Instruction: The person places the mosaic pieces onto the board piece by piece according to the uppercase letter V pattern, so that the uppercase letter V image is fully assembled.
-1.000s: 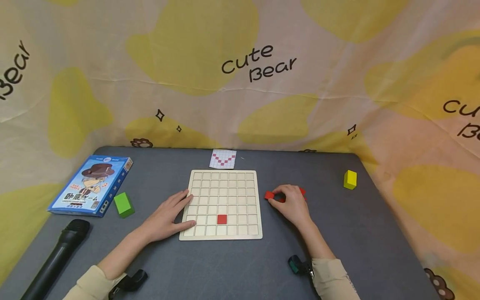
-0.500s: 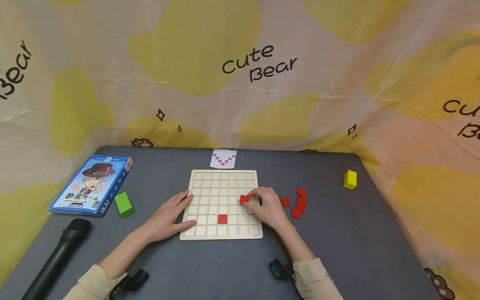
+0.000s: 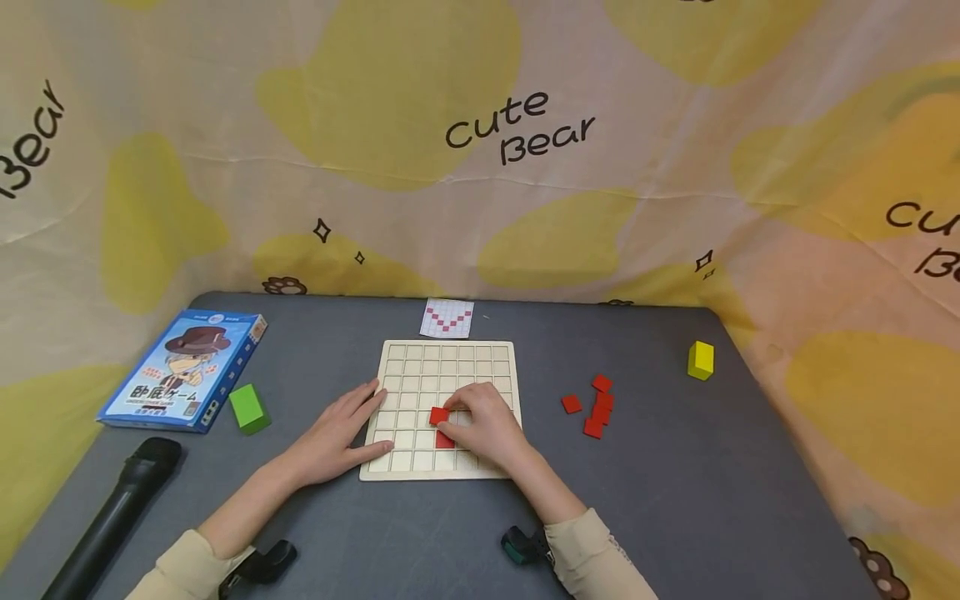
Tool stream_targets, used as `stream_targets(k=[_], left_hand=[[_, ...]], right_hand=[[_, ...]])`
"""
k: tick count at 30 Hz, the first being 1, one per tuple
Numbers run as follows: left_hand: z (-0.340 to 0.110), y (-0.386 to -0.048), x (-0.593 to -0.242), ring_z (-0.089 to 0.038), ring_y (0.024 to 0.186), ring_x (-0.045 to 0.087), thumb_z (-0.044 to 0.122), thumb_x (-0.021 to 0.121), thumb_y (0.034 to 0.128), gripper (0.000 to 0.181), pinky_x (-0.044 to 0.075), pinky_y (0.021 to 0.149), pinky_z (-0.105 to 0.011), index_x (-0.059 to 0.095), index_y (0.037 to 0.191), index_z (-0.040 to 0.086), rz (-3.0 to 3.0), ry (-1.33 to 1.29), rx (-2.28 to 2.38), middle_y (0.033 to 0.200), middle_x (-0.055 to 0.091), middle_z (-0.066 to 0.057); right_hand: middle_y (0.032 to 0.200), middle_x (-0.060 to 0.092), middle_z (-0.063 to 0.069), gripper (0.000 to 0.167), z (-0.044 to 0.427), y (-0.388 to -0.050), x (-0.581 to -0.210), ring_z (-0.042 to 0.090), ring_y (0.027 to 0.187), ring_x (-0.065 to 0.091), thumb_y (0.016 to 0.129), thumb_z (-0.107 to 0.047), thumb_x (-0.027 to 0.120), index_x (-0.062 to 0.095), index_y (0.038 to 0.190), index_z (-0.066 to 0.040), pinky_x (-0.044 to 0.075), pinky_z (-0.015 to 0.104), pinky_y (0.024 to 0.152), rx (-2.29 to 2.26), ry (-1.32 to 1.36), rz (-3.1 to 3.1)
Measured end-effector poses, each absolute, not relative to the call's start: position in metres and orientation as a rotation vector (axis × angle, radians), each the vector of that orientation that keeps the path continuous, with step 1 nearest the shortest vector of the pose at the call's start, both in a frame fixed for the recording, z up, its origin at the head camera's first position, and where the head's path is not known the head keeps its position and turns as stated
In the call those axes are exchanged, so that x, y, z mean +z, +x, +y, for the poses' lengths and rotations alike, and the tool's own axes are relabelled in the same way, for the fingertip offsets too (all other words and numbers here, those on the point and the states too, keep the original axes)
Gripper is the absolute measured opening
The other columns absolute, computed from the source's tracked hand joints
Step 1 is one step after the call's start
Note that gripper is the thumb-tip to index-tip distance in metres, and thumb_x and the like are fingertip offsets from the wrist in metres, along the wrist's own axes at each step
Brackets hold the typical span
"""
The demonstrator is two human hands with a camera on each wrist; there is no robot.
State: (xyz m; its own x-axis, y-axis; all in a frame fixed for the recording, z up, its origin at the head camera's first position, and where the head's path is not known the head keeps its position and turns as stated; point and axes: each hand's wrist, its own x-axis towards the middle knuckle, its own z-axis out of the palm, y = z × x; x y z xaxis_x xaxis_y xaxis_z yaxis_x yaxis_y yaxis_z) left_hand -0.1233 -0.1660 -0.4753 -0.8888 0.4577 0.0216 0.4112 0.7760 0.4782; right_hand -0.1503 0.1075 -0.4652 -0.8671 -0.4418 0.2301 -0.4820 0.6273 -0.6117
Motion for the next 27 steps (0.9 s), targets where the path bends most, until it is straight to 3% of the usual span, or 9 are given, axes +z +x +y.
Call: stream_targets(k=[13,27], left_hand=[[-0.167,-0.121,-0.477,-0.038,0.144,0.021,0.051,0.061,0.0919,0.082,0.023,0.110,-0.060,0.032,0.152,0.004,2.868,0.693,0.737,0.159,0.021,-0.018],[-0.166,-0.124,-0.477,-0.038,0.144,0.021,0.052,0.061,0.0917,0.083,0.023,0.111,-0.059,0.031,0.152,0.004,2.861,0.688,0.742,0.159,0.021,-0.017]], right_hand=[[0.099,0.065,-0.006,0.020,0.084,-0.144,-0.464,0.014,0.091,0.054,0.078,-0.028,0.080,0.072,0.094,-0.018,0.048,0.031,0.080,0.839,0.763,-2.820],[0.113,0.067,-0.001,0.025,0.101,-0.145,-0.466,0.018,0.106,0.055,0.083,-0.021,0.077,0.073,0.107,-0.012,0.045,0.037,0.092,1.097,0.834,-2.766]])
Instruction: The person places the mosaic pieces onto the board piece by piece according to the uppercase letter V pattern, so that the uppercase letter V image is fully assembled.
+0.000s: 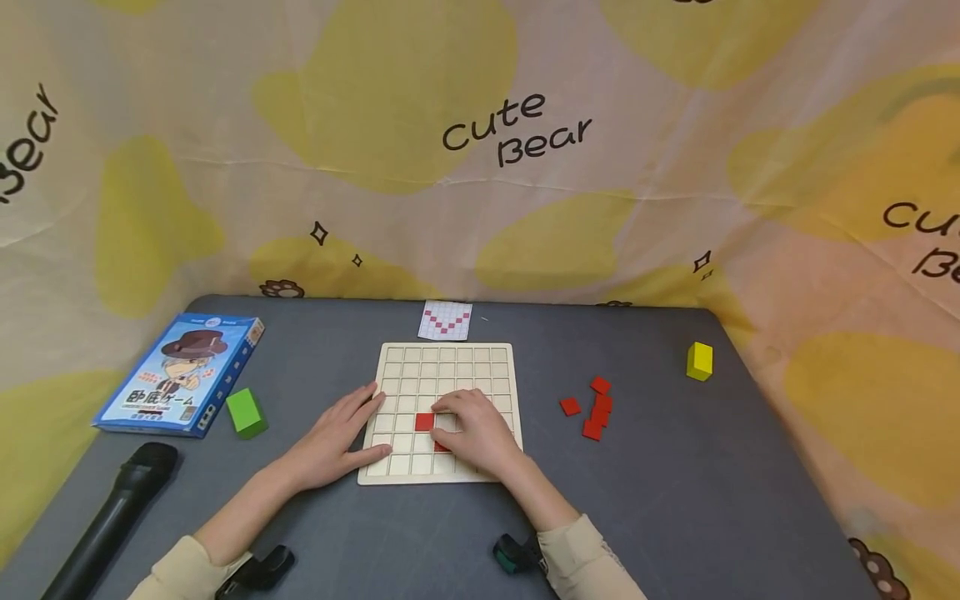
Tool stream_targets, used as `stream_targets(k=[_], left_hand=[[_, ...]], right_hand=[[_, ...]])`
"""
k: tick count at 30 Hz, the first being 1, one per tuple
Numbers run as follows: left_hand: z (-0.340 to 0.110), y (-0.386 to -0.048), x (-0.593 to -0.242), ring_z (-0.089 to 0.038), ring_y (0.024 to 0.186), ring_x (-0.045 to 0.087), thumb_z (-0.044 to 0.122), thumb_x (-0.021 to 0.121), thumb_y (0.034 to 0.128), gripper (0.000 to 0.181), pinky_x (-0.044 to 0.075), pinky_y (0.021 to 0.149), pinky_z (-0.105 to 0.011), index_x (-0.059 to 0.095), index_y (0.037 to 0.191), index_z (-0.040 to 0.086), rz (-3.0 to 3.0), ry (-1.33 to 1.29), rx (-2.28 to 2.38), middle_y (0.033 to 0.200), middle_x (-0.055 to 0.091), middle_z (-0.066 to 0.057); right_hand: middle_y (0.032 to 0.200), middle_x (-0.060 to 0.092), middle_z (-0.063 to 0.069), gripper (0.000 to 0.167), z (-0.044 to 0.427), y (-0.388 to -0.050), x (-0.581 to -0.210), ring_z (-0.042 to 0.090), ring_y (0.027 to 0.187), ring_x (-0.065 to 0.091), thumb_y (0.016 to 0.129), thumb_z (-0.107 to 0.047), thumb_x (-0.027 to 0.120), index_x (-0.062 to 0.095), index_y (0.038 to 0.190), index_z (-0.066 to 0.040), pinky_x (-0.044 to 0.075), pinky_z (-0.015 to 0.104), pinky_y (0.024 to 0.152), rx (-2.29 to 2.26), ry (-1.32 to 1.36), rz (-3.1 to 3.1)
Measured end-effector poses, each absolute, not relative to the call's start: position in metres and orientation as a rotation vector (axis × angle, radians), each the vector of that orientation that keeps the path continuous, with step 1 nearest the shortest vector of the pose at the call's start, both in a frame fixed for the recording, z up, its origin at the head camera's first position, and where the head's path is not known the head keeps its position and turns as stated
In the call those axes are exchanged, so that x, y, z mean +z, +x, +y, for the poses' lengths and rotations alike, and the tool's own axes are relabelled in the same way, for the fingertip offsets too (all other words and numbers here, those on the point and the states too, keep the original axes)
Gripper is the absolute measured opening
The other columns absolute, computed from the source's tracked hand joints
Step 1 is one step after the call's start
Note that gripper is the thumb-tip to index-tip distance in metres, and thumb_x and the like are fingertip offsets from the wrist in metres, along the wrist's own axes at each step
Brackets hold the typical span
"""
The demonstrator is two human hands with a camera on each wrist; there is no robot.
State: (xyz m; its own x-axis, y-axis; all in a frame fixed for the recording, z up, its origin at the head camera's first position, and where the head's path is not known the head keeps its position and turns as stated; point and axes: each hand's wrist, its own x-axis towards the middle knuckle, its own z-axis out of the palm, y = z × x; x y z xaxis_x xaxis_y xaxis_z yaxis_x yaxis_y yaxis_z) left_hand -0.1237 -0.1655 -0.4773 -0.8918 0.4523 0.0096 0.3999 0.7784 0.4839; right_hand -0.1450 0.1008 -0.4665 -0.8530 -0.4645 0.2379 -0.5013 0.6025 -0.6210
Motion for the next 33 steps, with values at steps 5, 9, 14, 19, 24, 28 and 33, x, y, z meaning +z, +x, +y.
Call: stream_targets(k=[5,9,14,19,24,28,33], left_hand=[[-0.165,-0.122,-0.478,-0.038,0.144,0.020,0.052,0.061,0.0914,0.084,0.022,0.111,-0.059,0.030,0.153,0.004,2.851,0.680,0.756,0.159,0.021,-0.017],[-0.165,-0.122,-0.479,-0.038,0.144,0.020,0.052,0.061,0.0914,0.084,0.022,0.111,-0.059,0.030,0.153,0.004,2.850,0.675,0.758,0.159,0.020,-0.017],[-0.166,-0.120,-0.479,-0.039,0.144,0.021,0.054,0.060,0.0916,0.085,0.022,0.111,-0.060,0.030,0.153,0.004,2.851,0.670,0.762,0.159,0.021,-0.017],[-0.167,-0.119,-0.479,-0.038,0.144,0.022,0.055,0.060,0.0914,0.084,0.022,0.110,-0.061,0.031,0.152,0.004,2.868,0.655,0.760,0.158,0.023,-0.017],[-0.166,-0.121,-0.478,-0.038,0.144,0.021,0.054,0.061,0.0911,0.084,0.022,0.111,-0.060,0.031,0.152,0.004,2.867,0.655,0.767,0.159,0.022,-0.017],[-0.166,-0.122,-0.478,-0.038,0.144,0.021,0.054,0.060,0.0915,0.084,0.022,0.111,-0.060,0.031,0.153,0.005,2.867,0.658,0.760,0.159,0.022,-0.016],[-0.165,-0.123,-0.477,-0.039,0.144,0.022,0.056,0.058,0.0920,0.084,0.023,0.110,-0.061,0.031,0.152,0.005,2.867,0.676,0.757,0.158,0.023,-0.017]], right_hand=[[0.112,0.068,-0.003,0.020,0.124,-0.146,-0.465,0.017,0.106,0.057,0.085,-0.015,0.075,0.074,0.106,-0.012,0.047,0.038,0.089,1.194,0.743,-2.698],[0.108,0.069,-0.003,0.016,0.150,-0.148,-0.464,0.019,0.098,0.057,0.086,-0.015,0.075,0.075,0.102,-0.013,0.048,0.039,0.079,1.162,0.644,-2.689],[0.108,0.069,0.000,0.018,0.187,-0.149,-0.464,0.023,0.100,0.058,0.085,-0.014,0.076,0.076,0.102,-0.014,0.047,0.041,0.081,1.065,0.503,-2.722],[0.108,0.069,0.005,0.020,0.222,-0.149,-0.465,0.028,0.103,0.059,0.084,-0.009,0.076,0.075,0.104,-0.011,0.047,0.047,0.085,0.978,0.452,-2.719],[0.106,0.070,0.010,0.023,0.248,-0.145,-0.463,0.032,0.101,0.057,0.082,-0.001,0.073,0.073,0.104,-0.006,0.045,0.051,0.084,0.914,0.436,-2.724],[0.107,0.069,0.012,0.025,0.261,-0.143,-0.463,0.037,0.105,0.054,0.082,0.002,0.071,0.072,0.106,-0.006,0.043,0.056,0.086,0.885,0.420,-2.759],[0.110,0.068,0.013,0.029,0.267,-0.144,-0.465,0.037,0.105,0.053,0.080,0.004,0.071,0.071,0.107,-0.005,0.043,0.056,0.085,0.853,0.448,-2.774]])
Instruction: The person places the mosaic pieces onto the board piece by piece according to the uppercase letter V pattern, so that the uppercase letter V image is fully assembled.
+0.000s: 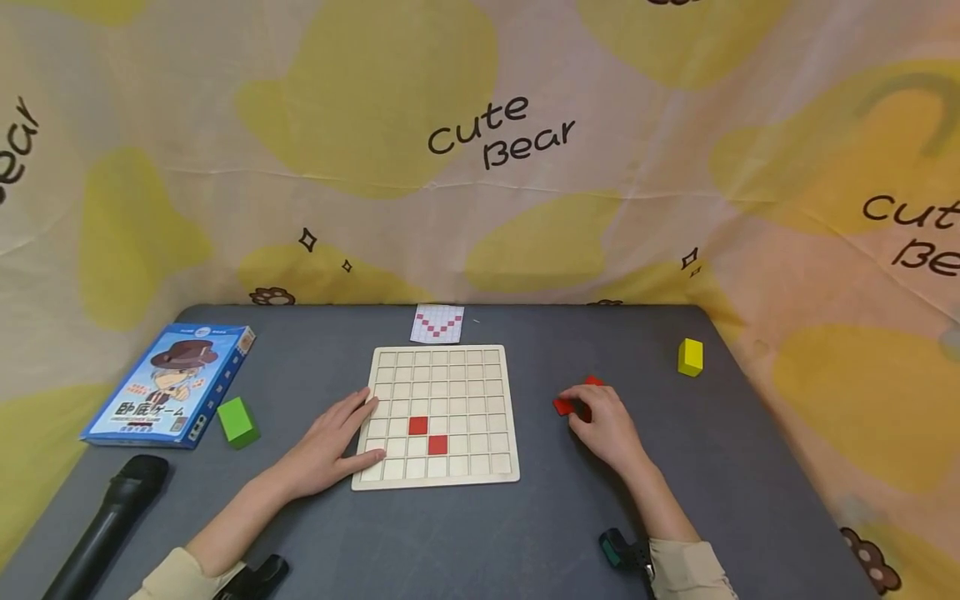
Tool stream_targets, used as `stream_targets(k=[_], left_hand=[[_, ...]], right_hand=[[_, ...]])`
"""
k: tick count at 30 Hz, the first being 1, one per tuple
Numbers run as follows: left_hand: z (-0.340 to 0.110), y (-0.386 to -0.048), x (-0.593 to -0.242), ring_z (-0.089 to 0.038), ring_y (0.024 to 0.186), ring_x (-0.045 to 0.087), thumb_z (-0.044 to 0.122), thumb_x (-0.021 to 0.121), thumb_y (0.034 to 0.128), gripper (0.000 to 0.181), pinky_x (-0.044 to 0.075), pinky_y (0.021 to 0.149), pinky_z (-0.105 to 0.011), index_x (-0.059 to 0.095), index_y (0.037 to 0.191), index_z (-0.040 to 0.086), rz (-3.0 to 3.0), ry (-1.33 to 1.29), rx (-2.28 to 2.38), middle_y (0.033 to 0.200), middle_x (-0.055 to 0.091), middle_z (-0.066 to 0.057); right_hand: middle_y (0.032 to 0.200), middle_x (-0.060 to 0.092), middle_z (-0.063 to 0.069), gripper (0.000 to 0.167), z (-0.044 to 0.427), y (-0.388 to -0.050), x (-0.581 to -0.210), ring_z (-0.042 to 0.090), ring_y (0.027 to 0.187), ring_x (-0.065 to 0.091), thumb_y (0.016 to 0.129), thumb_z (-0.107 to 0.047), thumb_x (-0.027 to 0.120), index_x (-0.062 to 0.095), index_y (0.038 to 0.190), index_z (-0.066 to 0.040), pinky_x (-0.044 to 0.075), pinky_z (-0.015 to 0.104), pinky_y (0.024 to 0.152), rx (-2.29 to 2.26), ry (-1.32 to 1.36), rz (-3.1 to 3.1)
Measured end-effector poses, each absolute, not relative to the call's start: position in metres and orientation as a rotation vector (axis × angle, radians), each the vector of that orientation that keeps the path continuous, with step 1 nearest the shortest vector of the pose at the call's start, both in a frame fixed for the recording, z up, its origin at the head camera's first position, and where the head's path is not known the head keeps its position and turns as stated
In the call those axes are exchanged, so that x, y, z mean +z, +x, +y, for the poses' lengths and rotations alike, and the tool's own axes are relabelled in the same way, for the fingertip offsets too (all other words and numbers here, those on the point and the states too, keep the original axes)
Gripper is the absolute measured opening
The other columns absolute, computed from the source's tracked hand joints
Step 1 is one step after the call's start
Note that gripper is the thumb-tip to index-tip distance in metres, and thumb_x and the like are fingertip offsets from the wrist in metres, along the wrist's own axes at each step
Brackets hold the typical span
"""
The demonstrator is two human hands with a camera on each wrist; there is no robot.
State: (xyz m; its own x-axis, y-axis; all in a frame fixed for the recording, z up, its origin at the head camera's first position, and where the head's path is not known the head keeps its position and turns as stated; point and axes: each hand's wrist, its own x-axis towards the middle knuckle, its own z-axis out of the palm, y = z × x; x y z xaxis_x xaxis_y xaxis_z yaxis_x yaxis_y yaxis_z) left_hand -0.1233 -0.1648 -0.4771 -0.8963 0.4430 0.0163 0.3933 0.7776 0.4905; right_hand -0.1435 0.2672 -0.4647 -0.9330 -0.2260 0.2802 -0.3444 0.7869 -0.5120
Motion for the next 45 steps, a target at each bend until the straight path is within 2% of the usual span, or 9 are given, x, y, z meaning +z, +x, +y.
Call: stream_targets(k=[8,21,28,36,41,45], left_hand=[[-0.166,-0.123,-0.479,-0.038,0.144,0.022,0.053,0.061,0.0916,0.084,0.023,0.111,-0.059,0.031,0.152,0.004,2.870,0.702,0.755,0.159,0.022,-0.017],[-0.168,-0.123,-0.479,-0.038,0.144,0.021,0.054,0.060,0.0919,0.084,0.023,0.111,-0.059,0.030,0.153,0.004,2.869,0.698,0.762,0.159,0.021,-0.017],[-0.168,-0.123,-0.481,-0.038,0.144,0.021,0.055,0.060,0.0917,0.084,0.023,0.110,-0.060,0.030,0.153,0.005,2.870,0.700,0.758,0.159,0.021,-0.016],[-0.167,-0.123,-0.480,-0.037,0.144,0.021,0.053,0.060,0.0916,0.084,0.023,0.110,-0.060,0.031,0.153,0.004,2.871,0.705,0.758,0.159,0.021,-0.016],[-0.167,-0.123,-0.479,-0.037,0.144,0.021,0.052,0.061,0.0919,0.083,0.022,0.111,-0.059,0.030,0.153,0.004,2.864,0.715,0.767,0.159,0.020,-0.016],[-0.167,-0.123,-0.478,-0.038,0.144,0.020,0.050,0.061,0.0922,0.082,0.022,0.111,-0.059,0.030,0.153,0.004,2.866,0.716,0.771,0.159,0.020,-0.017]], right_hand=[[0.106,0.069,0.011,0.030,0.266,-0.145,-0.466,0.031,0.099,0.054,0.080,-0.002,0.076,0.072,0.109,-0.004,0.045,0.047,0.079,0.822,0.482,-2.790],[0.105,0.069,0.008,0.031,0.250,-0.152,-0.468,0.027,0.096,0.059,0.081,-0.009,0.079,0.072,0.111,-0.007,0.046,0.047,0.083,0.861,0.457,-2.791],[0.106,0.069,0.005,0.032,0.226,-0.155,-0.468,0.025,0.100,0.059,0.080,-0.012,0.080,0.072,0.111,-0.010,0.048,0.045,0.085,0.969,0.468,-2.770],[0.103,0.069,0.001,0.033,0.189,-0.157,-0.467,0.019,0.093,0.056,0.080,-0.016,0.080,0.073,0.112,-0.012,0.047,0.038,0.078,1.038,0.548,-2.758],[0.098,0.067,-0.001,0.031,0.166,-0.158,-0.466,0.017,0.083,0.051,0.081,-0.017,0.079,0.073,0.112,-0.013,0.044,0.032,0.070,1.101,0.582,-2.770],[0.098,0.066,-0.003,0.030,0.149,-0.160,-0.465,0.015,0.080,0.051,0.082,-0.016,0.078,0.073,0.111,-0.014,0.044,0.030,0.069,1.117,0.631,-2.778]])
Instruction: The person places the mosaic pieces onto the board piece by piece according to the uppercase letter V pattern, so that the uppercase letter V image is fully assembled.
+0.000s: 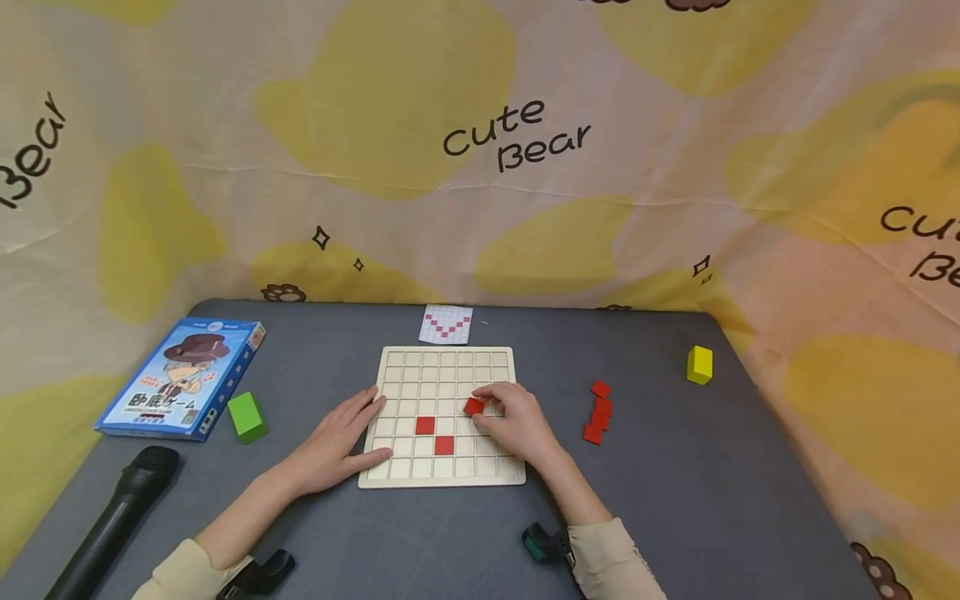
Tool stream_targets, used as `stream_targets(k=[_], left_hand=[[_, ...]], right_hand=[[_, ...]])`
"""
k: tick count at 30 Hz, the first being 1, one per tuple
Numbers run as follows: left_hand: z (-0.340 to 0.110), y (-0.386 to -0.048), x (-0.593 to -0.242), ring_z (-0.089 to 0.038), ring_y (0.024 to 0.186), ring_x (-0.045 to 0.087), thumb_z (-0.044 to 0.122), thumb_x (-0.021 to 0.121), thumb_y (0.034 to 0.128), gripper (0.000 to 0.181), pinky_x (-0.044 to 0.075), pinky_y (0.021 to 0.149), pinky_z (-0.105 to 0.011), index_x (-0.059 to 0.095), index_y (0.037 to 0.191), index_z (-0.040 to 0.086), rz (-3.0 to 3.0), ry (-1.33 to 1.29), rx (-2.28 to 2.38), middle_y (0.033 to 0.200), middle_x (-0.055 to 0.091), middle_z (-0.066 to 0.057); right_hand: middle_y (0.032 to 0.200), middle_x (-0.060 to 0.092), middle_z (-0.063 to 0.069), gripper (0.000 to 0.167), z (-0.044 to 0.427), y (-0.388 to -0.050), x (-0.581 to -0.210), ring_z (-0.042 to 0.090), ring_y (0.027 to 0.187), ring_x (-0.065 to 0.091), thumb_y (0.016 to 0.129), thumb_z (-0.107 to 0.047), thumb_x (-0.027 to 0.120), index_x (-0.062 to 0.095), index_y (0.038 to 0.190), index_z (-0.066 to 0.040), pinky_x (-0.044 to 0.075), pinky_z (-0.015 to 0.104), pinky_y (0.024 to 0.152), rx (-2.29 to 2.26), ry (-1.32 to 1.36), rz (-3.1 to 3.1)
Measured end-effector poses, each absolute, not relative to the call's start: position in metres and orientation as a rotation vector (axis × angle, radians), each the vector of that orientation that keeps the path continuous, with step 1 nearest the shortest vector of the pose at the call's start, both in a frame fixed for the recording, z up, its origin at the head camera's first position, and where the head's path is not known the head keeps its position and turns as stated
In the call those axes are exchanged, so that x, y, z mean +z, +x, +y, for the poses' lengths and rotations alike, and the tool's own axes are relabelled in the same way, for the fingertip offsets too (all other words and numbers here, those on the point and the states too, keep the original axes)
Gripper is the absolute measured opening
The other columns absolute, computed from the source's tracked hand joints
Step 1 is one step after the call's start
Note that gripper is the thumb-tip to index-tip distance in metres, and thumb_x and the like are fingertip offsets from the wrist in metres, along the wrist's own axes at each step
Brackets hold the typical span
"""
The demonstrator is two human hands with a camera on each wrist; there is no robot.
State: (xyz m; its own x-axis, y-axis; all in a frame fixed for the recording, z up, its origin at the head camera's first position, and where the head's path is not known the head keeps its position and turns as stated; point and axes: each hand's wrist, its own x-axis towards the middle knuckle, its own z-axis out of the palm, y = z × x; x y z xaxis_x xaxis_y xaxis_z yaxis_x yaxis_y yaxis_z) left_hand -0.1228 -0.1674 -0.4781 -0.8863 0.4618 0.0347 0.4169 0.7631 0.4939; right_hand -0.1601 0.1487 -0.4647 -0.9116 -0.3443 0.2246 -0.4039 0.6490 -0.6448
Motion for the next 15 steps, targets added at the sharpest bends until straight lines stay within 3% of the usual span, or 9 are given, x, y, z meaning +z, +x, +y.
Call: stream_targets(k=[15], left_hand=[[-0.167,-0.124,-0.478,-0.037,0.145,0.019,0.051,0.060,0.0926,0.082,0.022,0.111,-0.059,0.030,0.153,0.004,2.858,0.699,0.756,0.159,0.020,-0.016]], right_hand=[[0.094,0.065,-0.004,0.028,0.092,-0.167,-0.467,0.013,0.080,0.055,0.083,-0.017,0.076,0.072,0.110,-0.014,0.046,0.027,0.074,1.224,0.764,-2.800]])
